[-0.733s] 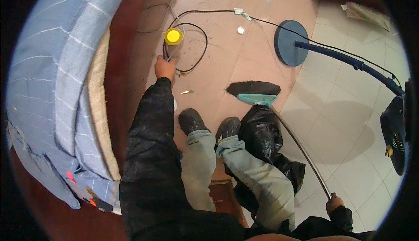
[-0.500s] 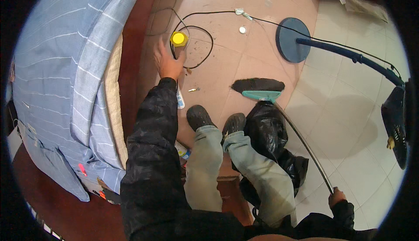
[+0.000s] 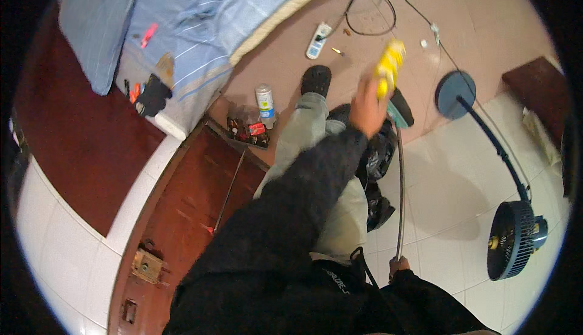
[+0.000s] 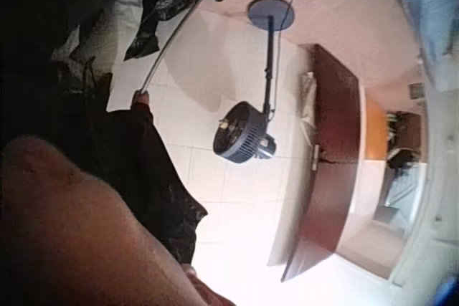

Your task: The person sits on the floor and collects various items, including plastic bottles, boxes, and wrappers, into a black trash bag. They then use a broom and dustpan to sweep remaining debris into the dustpan and empty it into the bag.

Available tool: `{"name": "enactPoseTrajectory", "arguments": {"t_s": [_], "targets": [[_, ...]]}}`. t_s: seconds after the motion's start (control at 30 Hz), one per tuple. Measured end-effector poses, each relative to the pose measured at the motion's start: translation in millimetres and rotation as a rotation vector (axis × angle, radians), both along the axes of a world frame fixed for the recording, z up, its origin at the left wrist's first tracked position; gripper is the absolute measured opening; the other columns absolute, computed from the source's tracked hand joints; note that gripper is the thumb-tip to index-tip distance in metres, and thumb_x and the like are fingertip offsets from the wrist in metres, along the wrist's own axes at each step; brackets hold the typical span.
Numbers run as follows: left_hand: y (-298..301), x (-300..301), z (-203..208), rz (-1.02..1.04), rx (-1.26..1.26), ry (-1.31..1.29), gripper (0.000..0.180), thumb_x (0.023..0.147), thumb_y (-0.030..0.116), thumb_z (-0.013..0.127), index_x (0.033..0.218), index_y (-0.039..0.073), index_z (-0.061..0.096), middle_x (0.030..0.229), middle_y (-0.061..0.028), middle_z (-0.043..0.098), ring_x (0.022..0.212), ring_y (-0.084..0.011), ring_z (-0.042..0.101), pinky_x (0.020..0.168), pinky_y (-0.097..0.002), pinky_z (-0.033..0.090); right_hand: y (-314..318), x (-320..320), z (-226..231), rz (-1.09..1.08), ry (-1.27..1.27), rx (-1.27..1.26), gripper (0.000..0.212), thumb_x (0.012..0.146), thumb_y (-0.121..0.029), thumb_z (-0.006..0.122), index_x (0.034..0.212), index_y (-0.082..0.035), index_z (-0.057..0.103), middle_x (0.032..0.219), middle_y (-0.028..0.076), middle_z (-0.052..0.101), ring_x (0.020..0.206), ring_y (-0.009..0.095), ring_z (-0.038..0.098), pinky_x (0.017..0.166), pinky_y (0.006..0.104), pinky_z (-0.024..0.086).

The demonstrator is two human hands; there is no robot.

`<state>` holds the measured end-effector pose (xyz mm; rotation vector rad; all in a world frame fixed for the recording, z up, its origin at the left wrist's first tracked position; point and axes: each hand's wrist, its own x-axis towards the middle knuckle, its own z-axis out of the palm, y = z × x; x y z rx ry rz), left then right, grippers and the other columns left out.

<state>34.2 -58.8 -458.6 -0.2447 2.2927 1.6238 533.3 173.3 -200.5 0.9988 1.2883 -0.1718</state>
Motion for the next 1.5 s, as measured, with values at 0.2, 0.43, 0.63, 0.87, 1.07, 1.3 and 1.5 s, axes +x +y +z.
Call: {"name": "enactPoseTrajectory", "arguments": {"t_s": [0.2, 0.43, 0.63, 0.87, 1.07, 1.3, 1.5], "targets": [[-112.0, 41.6, 144.9, 0.172, 0.044, 0.078, 0.042, 0.082, 0.004, 0.078, 0.118, 0.004, 0.057, 0.132, -0.0210, 0.057, 0.123, -0.0386, 0.057, 0.101, -0.0413, 0.048, 2.5, -84.0, 13.5, -0.137, -0.054, 0.075, 0.033, 0.089, -0.026, 0.062, 0.091, 0.007, 0.059, 0.065, 0.020, 0.063, 0.055, 0.033, 0.065, 0.049, 0.0449, 0.053], [-278.8, -43.3, 196.5, 0.452, -0.443, 0.340, 0.041, 0.085, 0.007, 0.077, 0.120, -0.001, 0.057, 0.121, -0.0146, 0.061, 0.114, -0.0243, 0.059, 0.101, -0.0384, 0.046, -0.8, -156.1, 28.4, 0.009, -0.091, -0.046, 0.035, 0.091, -0.028, 0.062, 0.075, 0.003, 0.063, 0.059, 0.017, 0.062, 0.050, 0.029, 0.064, 0.046, 0.0443, 0.050], [-410.0, -116.0, 181.2, 0.882, -0.267, 0.303, 0.046, 0.091, 0.017, 0.073, 0.125, -0.005, 0.050, 0.100, -0.0163, 0.064, 0.071, -0.0234, 0.068, 0.063, -0.0328, 0.056, 2.6, -159.7, 28.8, 0.327, -0.060, -0.167, 0.039, 0.091, -0.031, 0.065, 0.073, 0.004, 0.063, 0.063, 0.018, 0.064, 0.055, 0.030, 0.066, 0.050, 0.0469, 0.052], [-499.3, -119.8, 140.0, 1.257, 0.025, 0.169, 0.054, 0.096, 0.026, 0.066, 0.130, -0.007, 0.039, 0.101, -0.0251, 0.062, 0.066, -0.0322, 0.069, 0.055, -0.0383, 0.061, -4.4, -162.8, 35.7, 0.095, -0.100, -0.072, 0.047, 0.090, -0.040, 0.065, 0.088, 0.007, 0.068, 0.075, 0.022, 0.069, 0.066, 0.035, 0.068, 0.061, 0.0473, 0.055], [-483.5, -76.9, 126.1, 1.240, -0.065, 0.187, 0.057, 0.100, 0.040, 0.058, 0.132, -0.006, 0.044, 0.104, -0.0205, 0.063, 0.077, -0.0290, 0.070, 0.061, -0.0337, 0.060, -16.7, -158.2, 38.6, -0.179, -0.145, 0.080, 0.038, 0.094, -0.028, 0.059, 0.083, 0.009, 0.063, 0.064, 0.019, 0.063, 0.055, 0.033, 0.065, 0.049, 0.0464, 0.055], [-356.9, 74.4, 19.5, 0.503, -0.833, -0.115, 0.037, 0.093, 0.037, 0.063, 0.102, 0.001, 0.062, 0.095, -0.0224, 0.068, 0.088, -0.0428, 0.065, 0.079, -0.0485, 0.052, 22.6, -75.5, 1.3, 0.193, -0.157, -0.030, 0.036, 0.090, -0.031, 0.061, 0.083, 0.004, 0.067, 0.064, 0.014, 0.065, 0.058, 0.030, 0.068, 0.054, 0.0437, 0.056], [-326.8, 191.4, -200.1, -0.145, -0.894, -0.891, 0.054, 0.087, 0.040, 0.069, 0.128, 0.007, 0.057, 0.125, -0.0195, 0.063, 0.113, -0.0398, 0.062, 0.094, -0.0482, 0.052, 52.4, -6.6, -2.6, 0.420, -0.177, -0.047, 0.039, 0.091, -0.036, 0.059, 0.076, -0.001, 0.070, 0.058, 0.008, 0.060, 0.055, 0.030, 0.063, 0.055, 0.0408, 0.052]]}}
